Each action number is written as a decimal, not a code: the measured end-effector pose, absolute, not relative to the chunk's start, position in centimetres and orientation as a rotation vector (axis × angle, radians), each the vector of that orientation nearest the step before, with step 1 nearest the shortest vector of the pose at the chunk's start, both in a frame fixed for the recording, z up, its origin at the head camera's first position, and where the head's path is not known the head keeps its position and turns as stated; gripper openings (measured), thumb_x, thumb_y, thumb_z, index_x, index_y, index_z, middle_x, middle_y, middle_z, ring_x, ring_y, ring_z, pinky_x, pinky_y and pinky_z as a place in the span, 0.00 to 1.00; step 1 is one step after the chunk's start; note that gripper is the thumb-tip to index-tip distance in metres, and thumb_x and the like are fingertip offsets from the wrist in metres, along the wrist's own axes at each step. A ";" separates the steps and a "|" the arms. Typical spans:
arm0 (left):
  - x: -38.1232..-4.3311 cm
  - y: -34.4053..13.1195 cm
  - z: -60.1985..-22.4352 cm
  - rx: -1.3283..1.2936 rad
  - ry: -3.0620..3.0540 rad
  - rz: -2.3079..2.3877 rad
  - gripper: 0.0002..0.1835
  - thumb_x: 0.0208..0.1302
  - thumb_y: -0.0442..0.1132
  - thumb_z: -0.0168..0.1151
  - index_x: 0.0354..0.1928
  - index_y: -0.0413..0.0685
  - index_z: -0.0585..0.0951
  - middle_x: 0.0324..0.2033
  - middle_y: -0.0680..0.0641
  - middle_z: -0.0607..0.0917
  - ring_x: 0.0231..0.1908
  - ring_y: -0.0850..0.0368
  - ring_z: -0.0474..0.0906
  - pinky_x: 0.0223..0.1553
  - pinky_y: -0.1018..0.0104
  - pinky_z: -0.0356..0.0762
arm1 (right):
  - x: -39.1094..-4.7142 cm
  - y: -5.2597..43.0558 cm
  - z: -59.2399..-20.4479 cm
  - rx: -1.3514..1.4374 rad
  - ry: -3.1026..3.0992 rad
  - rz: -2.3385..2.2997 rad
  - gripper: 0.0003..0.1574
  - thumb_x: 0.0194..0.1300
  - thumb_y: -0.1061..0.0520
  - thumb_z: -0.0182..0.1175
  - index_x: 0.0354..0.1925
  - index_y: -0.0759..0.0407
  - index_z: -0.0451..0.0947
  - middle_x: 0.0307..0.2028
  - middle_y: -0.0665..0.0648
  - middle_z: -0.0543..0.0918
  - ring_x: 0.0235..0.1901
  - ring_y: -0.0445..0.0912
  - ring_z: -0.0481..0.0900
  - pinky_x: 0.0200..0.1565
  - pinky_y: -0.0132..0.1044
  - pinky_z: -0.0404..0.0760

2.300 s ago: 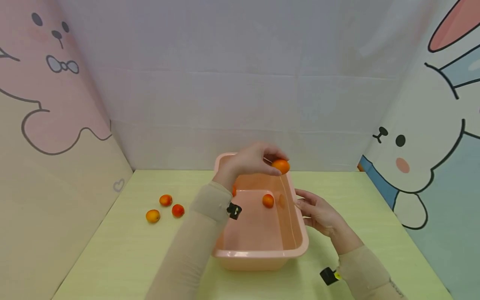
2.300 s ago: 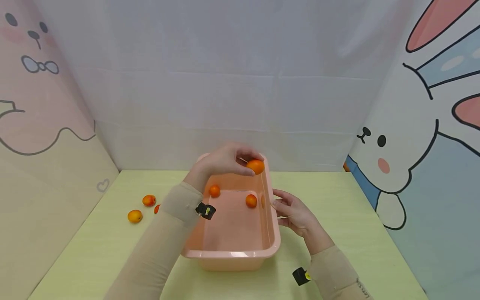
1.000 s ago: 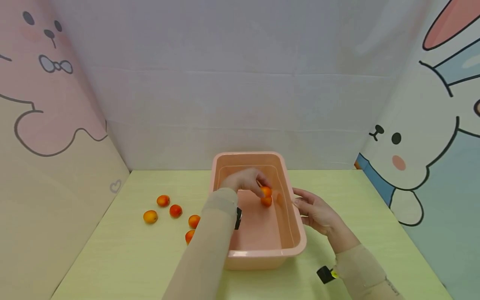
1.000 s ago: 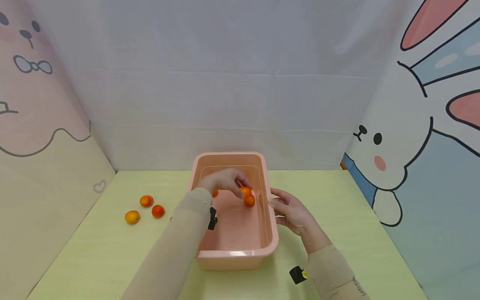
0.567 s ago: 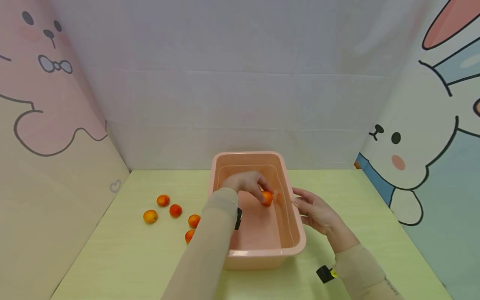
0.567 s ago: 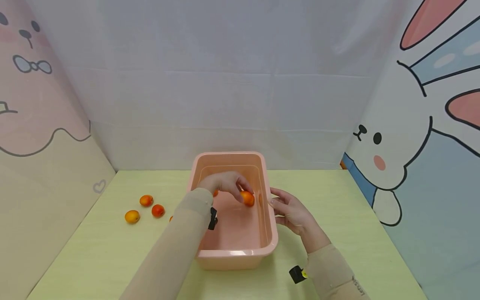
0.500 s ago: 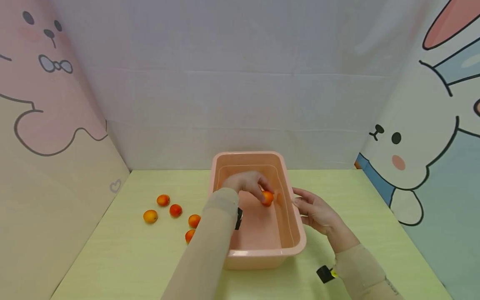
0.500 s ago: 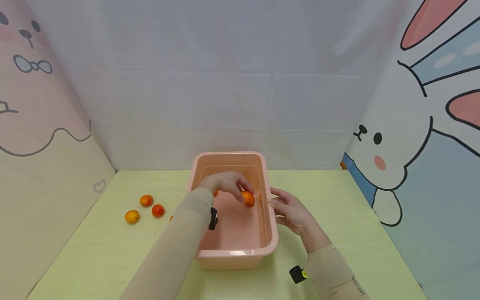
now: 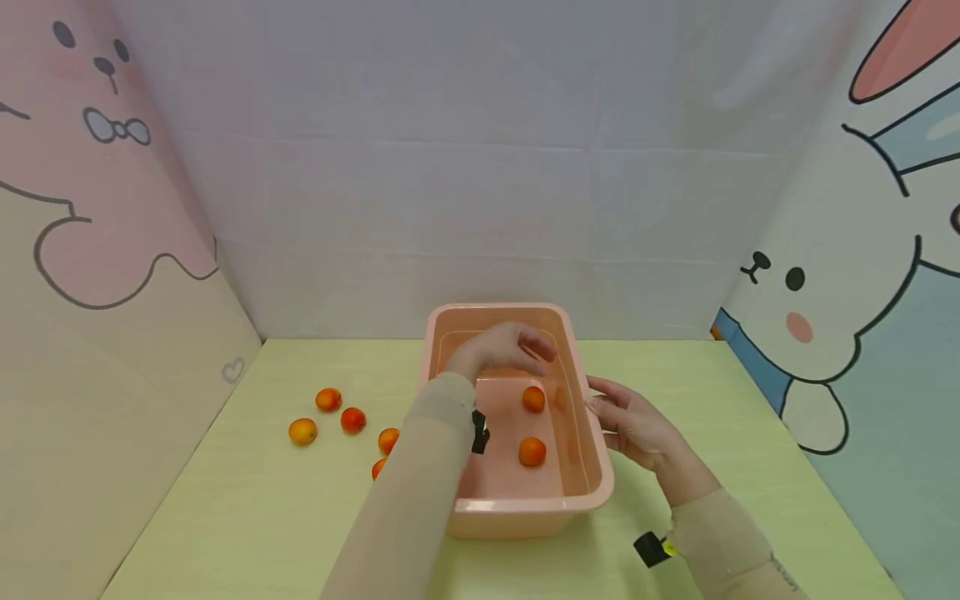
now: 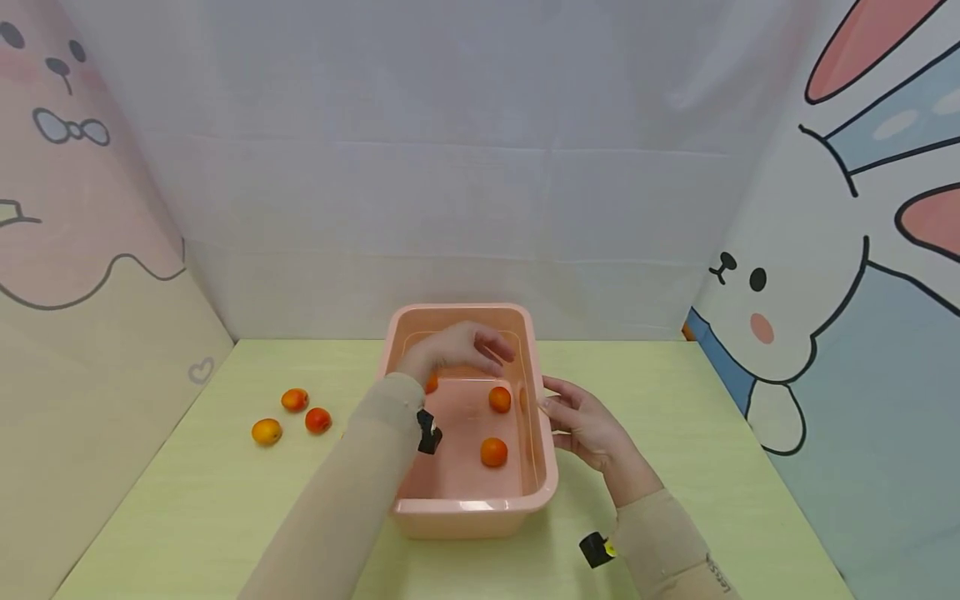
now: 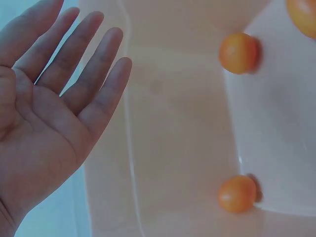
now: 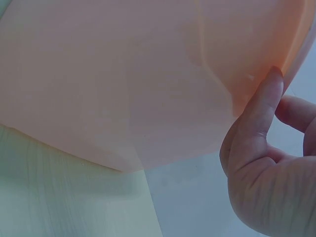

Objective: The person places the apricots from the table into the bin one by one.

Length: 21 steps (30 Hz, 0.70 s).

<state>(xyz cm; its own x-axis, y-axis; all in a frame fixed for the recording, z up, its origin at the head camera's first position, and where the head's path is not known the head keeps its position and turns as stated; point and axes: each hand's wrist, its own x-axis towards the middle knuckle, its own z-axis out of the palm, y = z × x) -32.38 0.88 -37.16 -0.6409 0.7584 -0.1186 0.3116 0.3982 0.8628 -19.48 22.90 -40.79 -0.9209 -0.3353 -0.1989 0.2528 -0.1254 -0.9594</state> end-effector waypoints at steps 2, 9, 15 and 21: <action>-32.3 0.8 -36.5 0.928 2.153 1.233 0.22 0.54 0.40 0.68 0.52 0.45 0.78 0.46 0.51 0.81 0.44 0.60 0.77 0.47 0.69 0.75 | -19.5 22.9 -40.8 -0.090 1.772 -2.099 0.37 0.71 0.57 0.48 0.70 0.64 0.44 0.48 0.58 0.76 0.43 0.48 0.80 0.43 0.40 0.80; -31.6 0.6 -34.0 1.003 2.175 1.378 0.22 0.55 0.41 0.68 0.53 0.45 0.77 0.47 0.51 0.80 0.47 0.57 0.76 0.50 0.69 0.73 | -19.5 23.1 -40.9 -0.099 1.766 -2.103 0.38 0.71 0.56 0.48 0.70 0.64 0.44 0.49 0.58 0.76 0.44 0.48 0.80 0.44 0.40 0.80; -30.4 -0.4 -30.7 1.066 2.247 1.472 0.22 0.56 0.40 0.67 0.54 0.48 0.77 0.48 0.46 0.80 0.46 0.60 0.76 0.48 0.68 0.74 | -19.5 23.3 -41.0 -0.104 1.777 -2.093 0.39 0.70 0.55 0.49 0.70 0.63 0.44 0.50 0.60 0.75 0.45 0.50 0.79 0.44 0.41 0.80; -29.7 -2.0 -28.3 1.140 2.347 1.545 0.21 0.56 0.40 0.67 0.53 0.49 0.77 0.45 0.50 0.81 0.43 0.61 0.77 0.47 0.68 0.74 | -19.4 23.4 -41.0 -0.083 1.790 -2.092 0.40 0.69 0.55 0.51 0.70 0.63 0.44 0.50 0.60 0.74 0.45 0.49 0.79 0.44 0.41 0.79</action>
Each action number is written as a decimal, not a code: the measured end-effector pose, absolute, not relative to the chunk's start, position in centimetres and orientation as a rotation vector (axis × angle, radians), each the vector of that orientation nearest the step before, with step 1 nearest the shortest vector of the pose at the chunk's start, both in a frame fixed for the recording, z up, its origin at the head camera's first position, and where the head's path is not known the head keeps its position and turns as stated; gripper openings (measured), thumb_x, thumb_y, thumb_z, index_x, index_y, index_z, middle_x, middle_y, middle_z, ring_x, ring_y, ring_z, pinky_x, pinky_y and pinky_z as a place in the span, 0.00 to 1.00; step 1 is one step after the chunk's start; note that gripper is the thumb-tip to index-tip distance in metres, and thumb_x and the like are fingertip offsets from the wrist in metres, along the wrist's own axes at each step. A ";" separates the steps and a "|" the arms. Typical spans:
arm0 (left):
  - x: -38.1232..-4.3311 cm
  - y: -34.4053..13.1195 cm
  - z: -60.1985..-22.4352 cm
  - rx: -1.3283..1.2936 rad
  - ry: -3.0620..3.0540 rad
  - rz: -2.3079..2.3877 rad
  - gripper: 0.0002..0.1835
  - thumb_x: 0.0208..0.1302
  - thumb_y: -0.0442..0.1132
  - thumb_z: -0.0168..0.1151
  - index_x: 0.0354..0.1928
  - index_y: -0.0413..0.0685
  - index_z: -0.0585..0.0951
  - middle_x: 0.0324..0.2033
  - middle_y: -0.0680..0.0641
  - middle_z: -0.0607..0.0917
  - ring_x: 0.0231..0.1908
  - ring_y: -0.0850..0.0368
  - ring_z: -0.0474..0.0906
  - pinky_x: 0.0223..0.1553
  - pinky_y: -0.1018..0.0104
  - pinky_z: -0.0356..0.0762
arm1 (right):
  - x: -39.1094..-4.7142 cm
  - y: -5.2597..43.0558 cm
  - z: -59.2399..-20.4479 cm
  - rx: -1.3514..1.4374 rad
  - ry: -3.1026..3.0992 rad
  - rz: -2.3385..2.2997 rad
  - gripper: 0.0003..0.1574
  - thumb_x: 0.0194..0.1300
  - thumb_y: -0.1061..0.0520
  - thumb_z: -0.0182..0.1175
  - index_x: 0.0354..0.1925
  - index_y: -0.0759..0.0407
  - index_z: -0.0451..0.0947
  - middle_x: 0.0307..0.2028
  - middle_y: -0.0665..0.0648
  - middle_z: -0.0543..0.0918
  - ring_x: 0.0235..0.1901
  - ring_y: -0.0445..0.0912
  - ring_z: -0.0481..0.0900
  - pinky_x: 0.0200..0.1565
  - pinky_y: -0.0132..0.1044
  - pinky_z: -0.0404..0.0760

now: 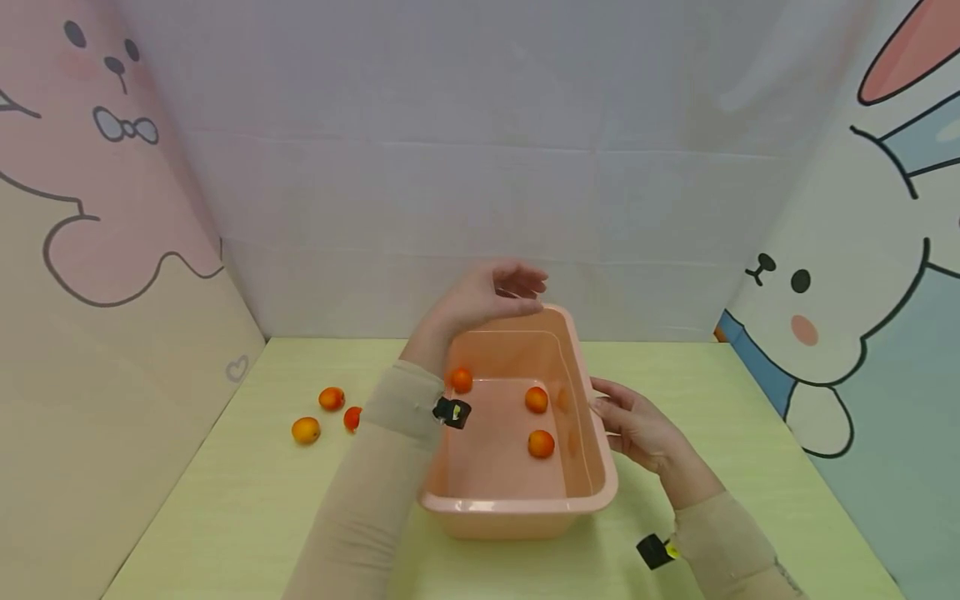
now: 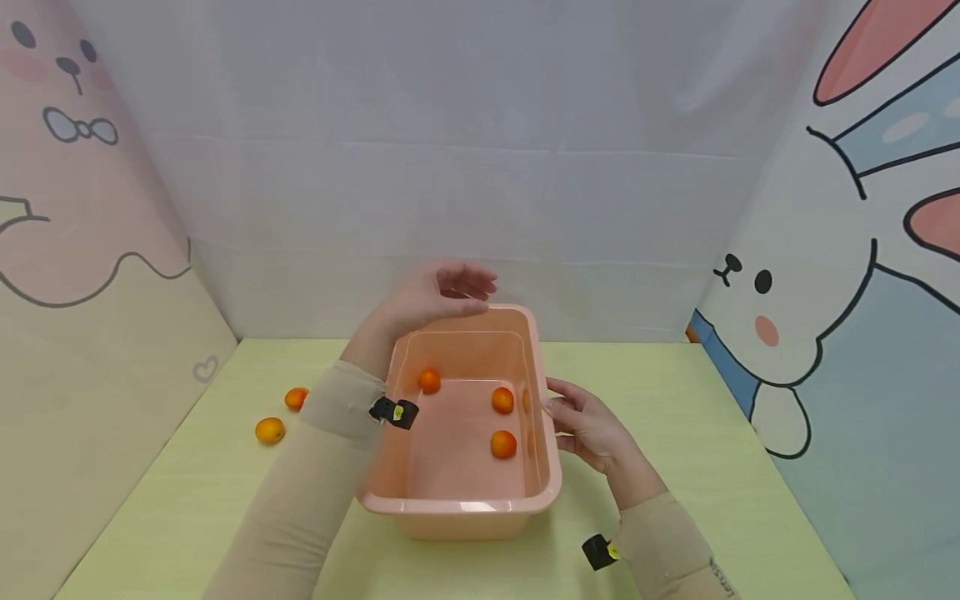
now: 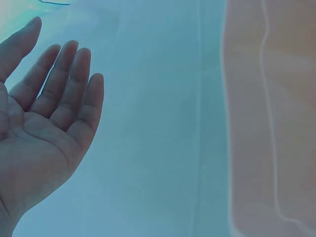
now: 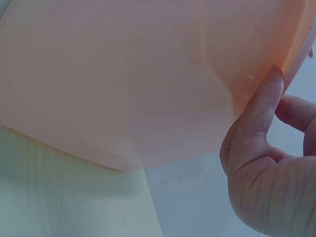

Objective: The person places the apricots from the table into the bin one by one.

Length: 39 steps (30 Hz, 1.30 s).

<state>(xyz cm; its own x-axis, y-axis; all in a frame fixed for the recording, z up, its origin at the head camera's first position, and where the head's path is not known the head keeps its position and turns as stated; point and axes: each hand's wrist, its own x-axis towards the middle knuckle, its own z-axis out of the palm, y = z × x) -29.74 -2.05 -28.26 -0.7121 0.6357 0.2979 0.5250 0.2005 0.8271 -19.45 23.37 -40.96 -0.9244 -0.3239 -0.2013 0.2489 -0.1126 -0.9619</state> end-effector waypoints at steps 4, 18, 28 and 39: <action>-29.2 -3.5 -27.0 1.129 2.368 1.628 0.21 0.55 0.41 0.68 0.52 0.50 0.78 0.43 0.53 0.81 0.42 0.59 0.77 0.45 0.66 0.76 | -19.4 23.5 -41.0 -0.093 1.778 -2.101 0.39 0.70 0.55 0.50 0.70 0.63 0.44 0.50 0.59 0.75 0.44 0.49 0.80 0.43 0.41 0.80; -25.3 -7.3 -23.2 1.226 2.431 1.698 0.22 0.56 0.33 0.65 0.54 0.38 0.76 0.47 0.41 0.80 0.46 0.51 0.76 0.49 0.62 0.74 | -19.2 23.6 -40.8 -0.090 1.773 -2.107 0.40 0.69 0.56 0.51 0.70 0.64 0.43 0.49 0.58 0.76 0.44 0.48 0.80 0.43 0.39 0.80; -24.7 -10.5 -23.8 1.200 2.503 1.717 0.21 0.56 0.31 0.65 0.53 0.38 0.76 0.46 0.41 0.80 0.45 0.52 0.76 0.51 0.56 0.73 | -19.4 23.3 -41.0 -0.081 1.766 -2.115 0.39 0.69 0.56 0.51 0.70 0.63 0.45 0.50 0.59 0.76 0.44 0.49 0.80 0.43 0.40 0.80; -25.5 -16.9 -28.0 0.888 2.629 1.759 0.21 0.58 0.32 0.63 0.54 0.37 0.75 0.49 0.37 0.78 0.45 0.50 0.77 0.44 0.71 0.76 | -19.4 22.9 -41.0 -0.089 1.751 -2.122 0.39 0.70 0.56 0.50 0.70 0.63 0.44 0.50 0.58 0.76 0.44 0.48 0.80 0.42 0.39 0.80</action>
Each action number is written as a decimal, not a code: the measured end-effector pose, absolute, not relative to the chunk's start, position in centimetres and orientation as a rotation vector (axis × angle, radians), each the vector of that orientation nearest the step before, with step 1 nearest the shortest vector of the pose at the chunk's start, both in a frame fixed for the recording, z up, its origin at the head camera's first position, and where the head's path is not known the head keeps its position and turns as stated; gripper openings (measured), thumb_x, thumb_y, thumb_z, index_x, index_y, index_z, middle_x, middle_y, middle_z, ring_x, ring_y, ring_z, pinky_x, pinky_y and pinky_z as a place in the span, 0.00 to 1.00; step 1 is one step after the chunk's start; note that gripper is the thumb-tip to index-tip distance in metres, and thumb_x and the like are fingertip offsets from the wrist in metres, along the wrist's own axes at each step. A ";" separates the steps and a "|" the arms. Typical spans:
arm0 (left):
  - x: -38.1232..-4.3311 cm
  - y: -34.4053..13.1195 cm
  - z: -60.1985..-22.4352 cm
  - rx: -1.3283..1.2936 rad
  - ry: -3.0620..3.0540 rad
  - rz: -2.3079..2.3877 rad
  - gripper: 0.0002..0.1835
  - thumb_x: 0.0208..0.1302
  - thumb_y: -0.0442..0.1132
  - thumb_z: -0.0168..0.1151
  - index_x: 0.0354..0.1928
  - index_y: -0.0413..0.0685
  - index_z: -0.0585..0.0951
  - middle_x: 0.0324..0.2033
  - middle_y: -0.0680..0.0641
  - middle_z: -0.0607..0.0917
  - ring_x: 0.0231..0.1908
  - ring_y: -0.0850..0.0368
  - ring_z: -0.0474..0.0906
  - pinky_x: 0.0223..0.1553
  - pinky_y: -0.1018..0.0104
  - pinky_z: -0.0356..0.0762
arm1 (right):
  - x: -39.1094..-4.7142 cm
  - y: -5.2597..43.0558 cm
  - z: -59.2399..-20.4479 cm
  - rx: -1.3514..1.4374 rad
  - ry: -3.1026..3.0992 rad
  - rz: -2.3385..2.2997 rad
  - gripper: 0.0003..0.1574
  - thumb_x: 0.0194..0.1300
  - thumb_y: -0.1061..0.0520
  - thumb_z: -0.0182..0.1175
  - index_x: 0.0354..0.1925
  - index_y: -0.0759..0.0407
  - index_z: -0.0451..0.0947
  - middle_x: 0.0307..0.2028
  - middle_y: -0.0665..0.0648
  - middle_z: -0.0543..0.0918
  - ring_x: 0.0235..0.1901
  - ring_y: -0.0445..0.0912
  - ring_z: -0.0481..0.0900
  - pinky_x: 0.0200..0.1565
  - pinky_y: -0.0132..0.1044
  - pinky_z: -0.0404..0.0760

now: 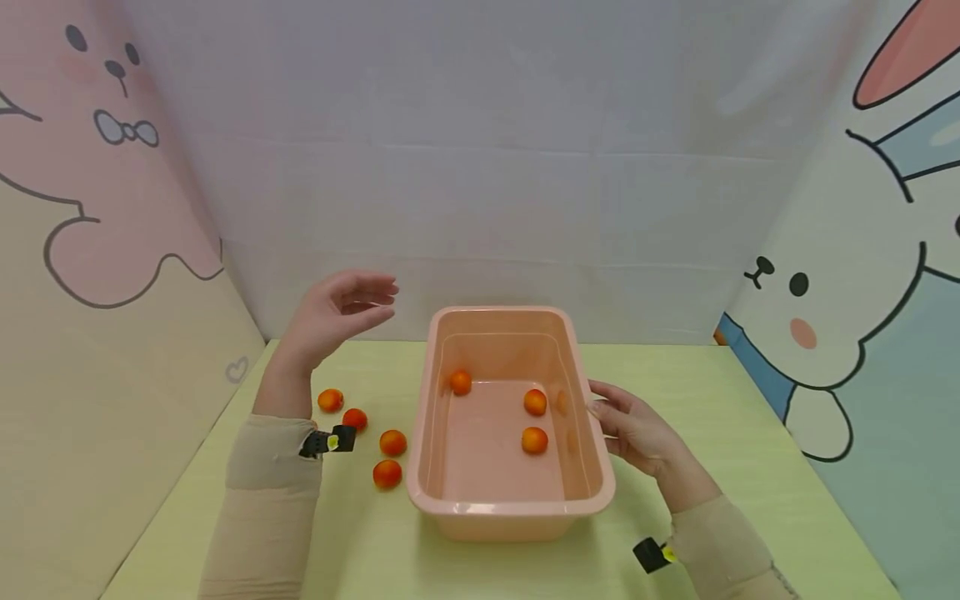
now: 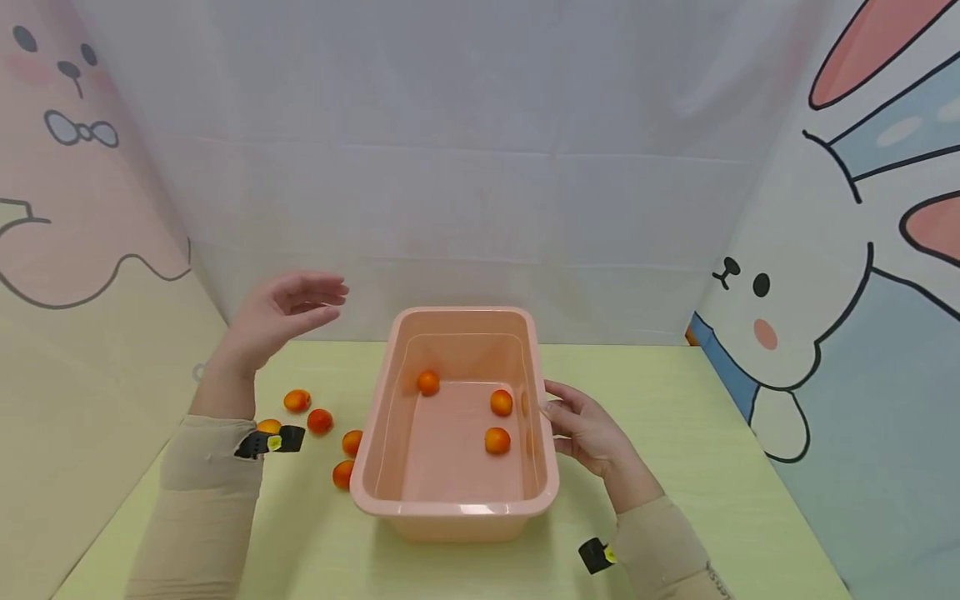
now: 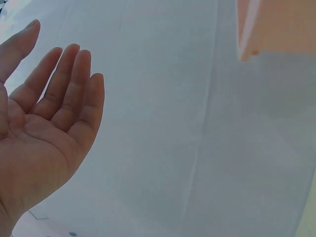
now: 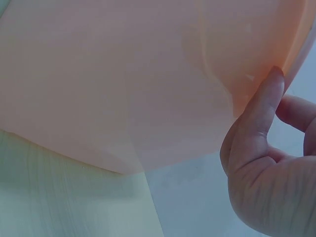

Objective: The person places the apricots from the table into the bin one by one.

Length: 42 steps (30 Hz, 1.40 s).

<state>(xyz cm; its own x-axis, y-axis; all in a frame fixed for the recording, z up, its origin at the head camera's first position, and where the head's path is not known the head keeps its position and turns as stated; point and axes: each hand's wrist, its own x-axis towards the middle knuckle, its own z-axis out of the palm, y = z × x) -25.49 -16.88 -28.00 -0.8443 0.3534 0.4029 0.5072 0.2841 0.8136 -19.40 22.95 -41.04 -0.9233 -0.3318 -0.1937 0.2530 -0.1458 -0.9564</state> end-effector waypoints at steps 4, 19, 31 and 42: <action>-26.5 -19.0 -30.7 -0.698 -2.450 -1.598 0.21 0.59 0.35 0.63 0.55 0.40 0.75 0.49 0.38 0.79 0.44 0.56 0.78 0.44 0.72 0.76 | -19.4 22.9 -41.2 -0.085 1.733 -2.136 0.39 0.70 0.56 0.50 0.70 0.63 0.44 0.50 0.59 0.76 0.44 0.49 0.81 0.42 0.40 0.80; -28.0 -25.7 -41.1 -0.494 -2.591 -1.590 0.27 0.59 0.46 0.63 0.58 0.42 0.72 0.51 0.40 0.77 0.48 0.51 0.76 0.44 0.77 0.74 | -19.3 22.7 -41.4 -0.063 1.734 -2.145 0.39 0.70 0.56 0.50 0.70 0.64 0.44 0.49 0.58 0.77 0.44 0.48 0.80 0.43 0.38 0.80; -26.7 -30.2 -46.8 -0.363 -2.600 -1.444 0.28 0.58 0.44 0.65 0.59 0.43 0.71 0.54 0.43 0.75 0.52 0.52 0.72 0.54 0.61 0.69 | -19.4 22.6 -41.5 -0.074 1.721 -2.159 0.38 0.70 0.57 0.49 0.70 0.64 0.45 0.50 0.58 0.76 0.43 0.47 0.81 0.41 0.37 0.80; -26.1 -32.2 -48.9 -0.271 -2.670 -1.453 0.36 0.56 0.45 0.67 0.65 0.44 0.65 0.62 0.39 0.67 0.59 0.42 0.63 0.56 0.44 0.62 | -19.4 22.8 -41.4 -0.061 1.734 -2.160 0.38 0.69 0.57 0.51 0.70 0.64 0.46 0.50 0.58 0.76 0.42 0.47 0.81 0.41 0.37 0.80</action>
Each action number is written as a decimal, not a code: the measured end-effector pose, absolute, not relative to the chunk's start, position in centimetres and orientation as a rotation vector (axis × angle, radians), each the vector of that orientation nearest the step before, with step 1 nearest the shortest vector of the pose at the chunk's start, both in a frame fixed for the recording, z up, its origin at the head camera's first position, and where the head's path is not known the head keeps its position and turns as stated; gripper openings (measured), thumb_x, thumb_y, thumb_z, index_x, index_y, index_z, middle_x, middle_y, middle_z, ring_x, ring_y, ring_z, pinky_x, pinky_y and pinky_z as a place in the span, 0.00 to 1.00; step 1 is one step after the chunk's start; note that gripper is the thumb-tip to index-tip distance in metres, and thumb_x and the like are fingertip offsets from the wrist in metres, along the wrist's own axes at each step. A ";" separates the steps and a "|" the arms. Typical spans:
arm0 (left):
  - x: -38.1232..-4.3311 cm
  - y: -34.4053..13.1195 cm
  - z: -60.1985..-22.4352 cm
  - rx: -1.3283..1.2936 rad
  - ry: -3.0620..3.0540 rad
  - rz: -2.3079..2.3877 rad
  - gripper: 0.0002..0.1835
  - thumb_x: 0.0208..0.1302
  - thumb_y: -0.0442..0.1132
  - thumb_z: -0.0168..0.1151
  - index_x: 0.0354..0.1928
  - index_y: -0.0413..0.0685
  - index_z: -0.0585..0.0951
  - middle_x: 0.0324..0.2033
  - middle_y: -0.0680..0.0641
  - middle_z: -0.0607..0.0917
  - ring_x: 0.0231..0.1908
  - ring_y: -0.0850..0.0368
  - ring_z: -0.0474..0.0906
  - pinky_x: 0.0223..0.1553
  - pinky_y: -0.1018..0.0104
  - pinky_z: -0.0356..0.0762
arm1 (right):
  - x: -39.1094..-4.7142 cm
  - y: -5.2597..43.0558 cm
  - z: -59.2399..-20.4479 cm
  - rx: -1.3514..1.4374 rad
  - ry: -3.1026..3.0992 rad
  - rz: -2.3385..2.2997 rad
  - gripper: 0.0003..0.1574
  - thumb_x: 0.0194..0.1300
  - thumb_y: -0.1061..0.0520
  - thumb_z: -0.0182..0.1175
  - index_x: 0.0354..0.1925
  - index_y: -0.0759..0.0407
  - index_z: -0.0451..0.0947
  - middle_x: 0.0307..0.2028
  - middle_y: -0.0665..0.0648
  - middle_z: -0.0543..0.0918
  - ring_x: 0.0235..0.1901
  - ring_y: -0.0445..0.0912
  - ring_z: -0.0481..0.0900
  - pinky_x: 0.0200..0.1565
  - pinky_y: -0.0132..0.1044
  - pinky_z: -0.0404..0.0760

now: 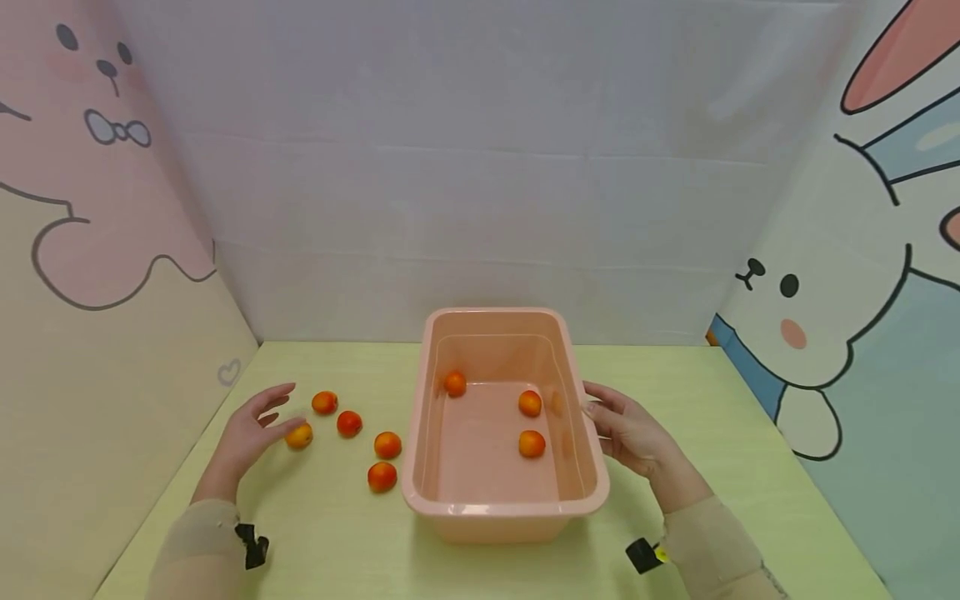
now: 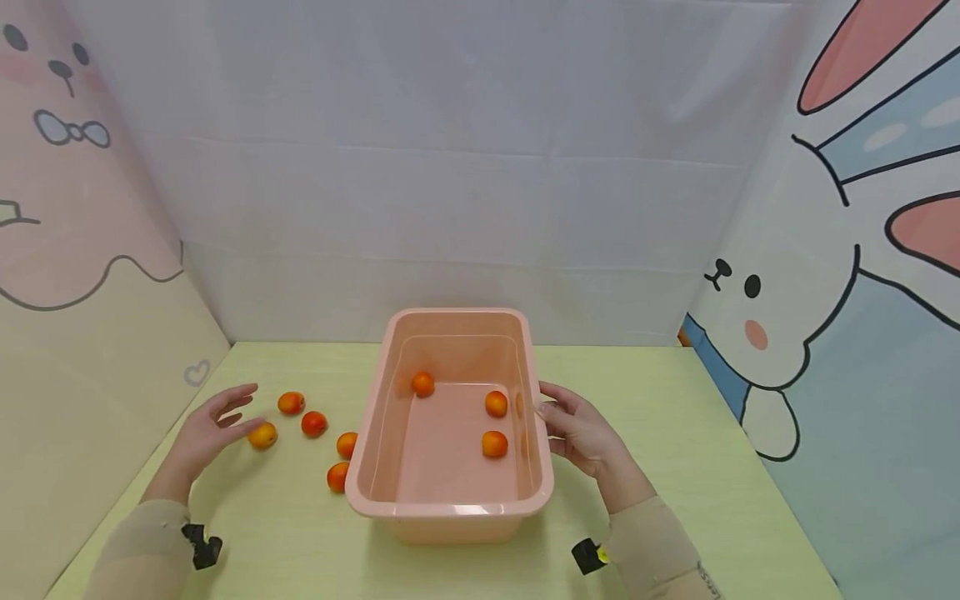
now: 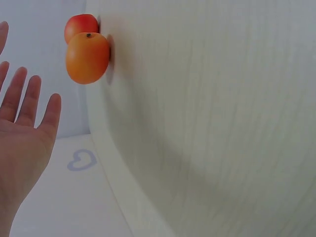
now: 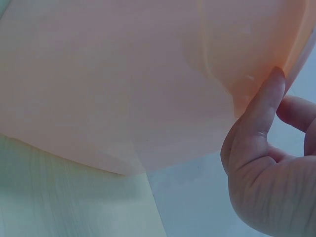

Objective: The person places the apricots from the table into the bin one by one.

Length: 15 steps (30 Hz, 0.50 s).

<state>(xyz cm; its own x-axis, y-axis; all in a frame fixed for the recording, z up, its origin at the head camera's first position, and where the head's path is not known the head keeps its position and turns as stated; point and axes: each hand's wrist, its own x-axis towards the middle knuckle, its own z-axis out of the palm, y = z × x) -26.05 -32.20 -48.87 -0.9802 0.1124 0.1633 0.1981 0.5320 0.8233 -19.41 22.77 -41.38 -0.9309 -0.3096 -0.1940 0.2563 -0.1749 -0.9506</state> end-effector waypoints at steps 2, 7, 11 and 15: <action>-25.9 -32.4 -49.2 -0.255 -2.672 -1.469 0.37 0.55 0.45 0.67 0.65 0.43 0.64 0.62 0.38 0.65 0.59 0.41 0.62 0.57 0.43 0.62 | -19.4 22.8 -41.4 -0.064 1.733 -2.157 0.38 0.70 0.56 0.50 0.70 0.63 0.45 0.51 0.59 0.76 0.43 0.47 0.81 0.41 0.38 0.80; -25.7 -32.8 -49.7 -0.220 -2.670 -1.525 0.37 0.56 0.44 0.67 0.65 0.40 0.64 0.63 0.37 0.64 0.60 0.40 0.61 0.57 0.43 0.61 | -19.4 22.9 -41.4 -0.056 1.739 -2.148 0.37 0.70 0.56 0.50 0.70 0.62 0.46 0.52 0.59 0.76 0.44 0.48 0.81 0.42 0.38 0.80; -25.6 -33.1 -50.1 -0.225 -2.672 -1.593 0.38 0.56 0.42 0.67 0.66 0.40 0.61 0.64 0.36 0.62 0.61 0.39 0.60 0.57 0.48 0.63 | -19.4 22.9 -41.4 -0.064 1.738 -2.148 0.37 0.70 0.56 0.50 0.70 0.62 0.47 0.51 0.59 0.76 0.44 0.48 0.81 0.42 0.39 0.80; -25.7 -33.2 -50.6 -0.216 -2.688 -1.640 0.41 0.56 0.42 0.67 0.68 0.41 0.58 0.65 0.36 0.59 0.61 0.39 0.60 0.57 0.54 0.66 | -19.4 22.8 -41.3 -0.073 1.734 -2.152 0.38 0.70 0.56 0.50 0.70 0.63 0.46 0.50 0.58 0.76 0.43 0.48 0.81 0.41 0.38 0.80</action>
